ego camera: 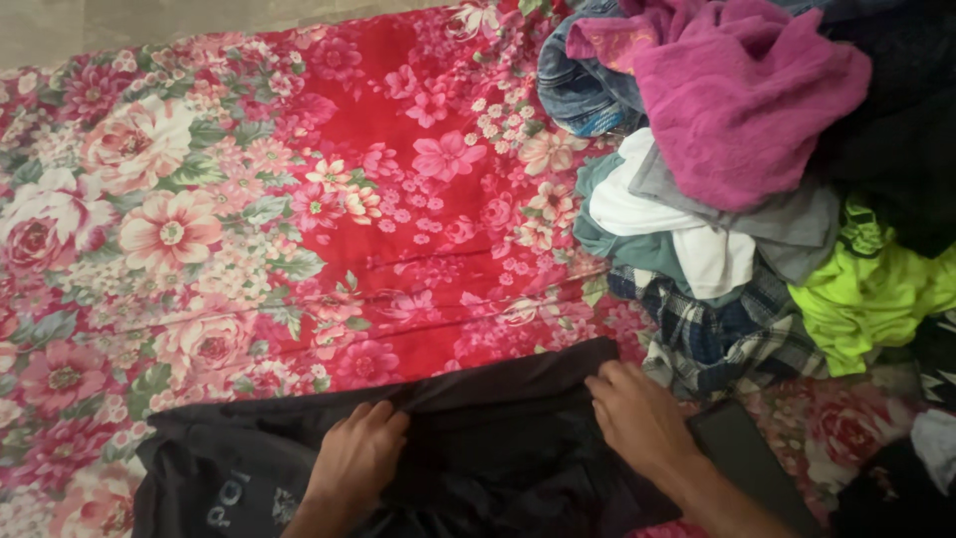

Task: The person folds a black t-shirt on a floral bedspread, smoothing and aligning the fabric before folding it into a compact rectangle. The folded shirt is then placed on a nearby patterned surface.

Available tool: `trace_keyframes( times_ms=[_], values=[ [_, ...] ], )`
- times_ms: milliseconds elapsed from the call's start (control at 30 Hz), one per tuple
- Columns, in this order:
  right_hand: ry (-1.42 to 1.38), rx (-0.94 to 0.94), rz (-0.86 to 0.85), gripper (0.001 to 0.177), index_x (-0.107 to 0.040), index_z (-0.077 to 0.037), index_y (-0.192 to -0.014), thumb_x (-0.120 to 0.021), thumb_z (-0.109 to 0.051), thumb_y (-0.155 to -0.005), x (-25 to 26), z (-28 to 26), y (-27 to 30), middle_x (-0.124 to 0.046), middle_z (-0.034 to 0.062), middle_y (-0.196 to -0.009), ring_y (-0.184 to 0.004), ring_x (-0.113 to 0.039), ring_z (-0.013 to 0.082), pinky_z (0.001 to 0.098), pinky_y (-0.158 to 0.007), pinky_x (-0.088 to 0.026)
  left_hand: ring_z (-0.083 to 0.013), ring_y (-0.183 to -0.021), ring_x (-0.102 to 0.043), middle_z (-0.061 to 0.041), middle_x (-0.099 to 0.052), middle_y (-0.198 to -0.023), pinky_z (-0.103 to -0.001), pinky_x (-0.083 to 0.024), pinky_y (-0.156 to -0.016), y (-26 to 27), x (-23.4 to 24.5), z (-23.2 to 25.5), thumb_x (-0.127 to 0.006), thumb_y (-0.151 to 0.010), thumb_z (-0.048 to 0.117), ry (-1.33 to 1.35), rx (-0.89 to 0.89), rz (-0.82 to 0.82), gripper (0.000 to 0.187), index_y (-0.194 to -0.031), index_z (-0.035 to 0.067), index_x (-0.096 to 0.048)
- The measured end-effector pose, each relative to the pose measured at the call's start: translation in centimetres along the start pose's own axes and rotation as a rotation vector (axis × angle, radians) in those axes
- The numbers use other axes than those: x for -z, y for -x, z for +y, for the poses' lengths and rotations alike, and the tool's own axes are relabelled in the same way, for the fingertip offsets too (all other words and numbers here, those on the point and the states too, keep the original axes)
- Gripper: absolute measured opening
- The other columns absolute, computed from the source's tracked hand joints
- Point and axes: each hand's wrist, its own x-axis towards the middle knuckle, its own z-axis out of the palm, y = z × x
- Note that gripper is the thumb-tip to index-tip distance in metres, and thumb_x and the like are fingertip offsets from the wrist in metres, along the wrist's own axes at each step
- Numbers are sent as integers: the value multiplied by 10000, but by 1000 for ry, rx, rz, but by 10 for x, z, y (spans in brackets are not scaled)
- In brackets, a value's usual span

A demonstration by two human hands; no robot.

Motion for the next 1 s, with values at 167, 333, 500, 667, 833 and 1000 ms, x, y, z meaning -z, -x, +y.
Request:
trace_keyframes(
  times_ms=[167,333,500,667,833,1000],
  values=[
    [4,297,6,190,-701,-50,-941,-702,-131,-768,3,25,0,-608,78,-887,-868,-606,273,418,-711,-492,-282,-857,-632,-49,-630,-846,-427,-527,-725,8,-1,-2,-676,-782,122,38,-108,84,50,-818,133,-643],
    [-43,343,0,117,-693,-71,-874,-715,-126,-773,16,41,20,-604,73,-841,-841,-608,277,410,-734,-502,-277,-828,-644,-45,-637,-795,-437,-514,-726,13,1,-1,-671,-781,118,124,-139,22,37,-801,136,-645],
    [-114,200,-19,149,-719,-66,-863,-725,-107,-720,16,26,31,-640,80,-867,-875,-632,291,414,-744,-514,-306,-807,-662,-63,-666,-833,-461,-490,-689,7,12,5,-725,-672,169,212,-159,-45,177,-839,140,-671],
    [-143,184,121,189,-734,-70,-971,-693,-112,-792,10,-6,8,-651,76,-961,-955,-618,299,432,-836,-519,-308,-853,-699,-63,-713,-837,-469,-537,-766,-10,16,8,-690,-890,346,253,178,-223,178,-920,171,-701],
    [50,147,44,358,-694,-41,-1125,-689,-183,-796,12,-11,-30,-631,133,-1157,-1129,-572,346,499,-858,-476,-333,-923,-687,-67,-728,-945,-481,-547,-778,-20,10,6,-678,-873,290,238,274,-57,160,-969,164,-699],
    [76,9,208,433,-680,-48,-1200,-703,-236,-810,10,9,-38,-614,171,-1208,-1165,-554,378,482,-929,-466,-363,-1037,-624,-104,-687,-1098,-484,-513,-850,-31,0,8,-715,-801,206,128,88,282,232,-1024,145,-696]
  ],
)
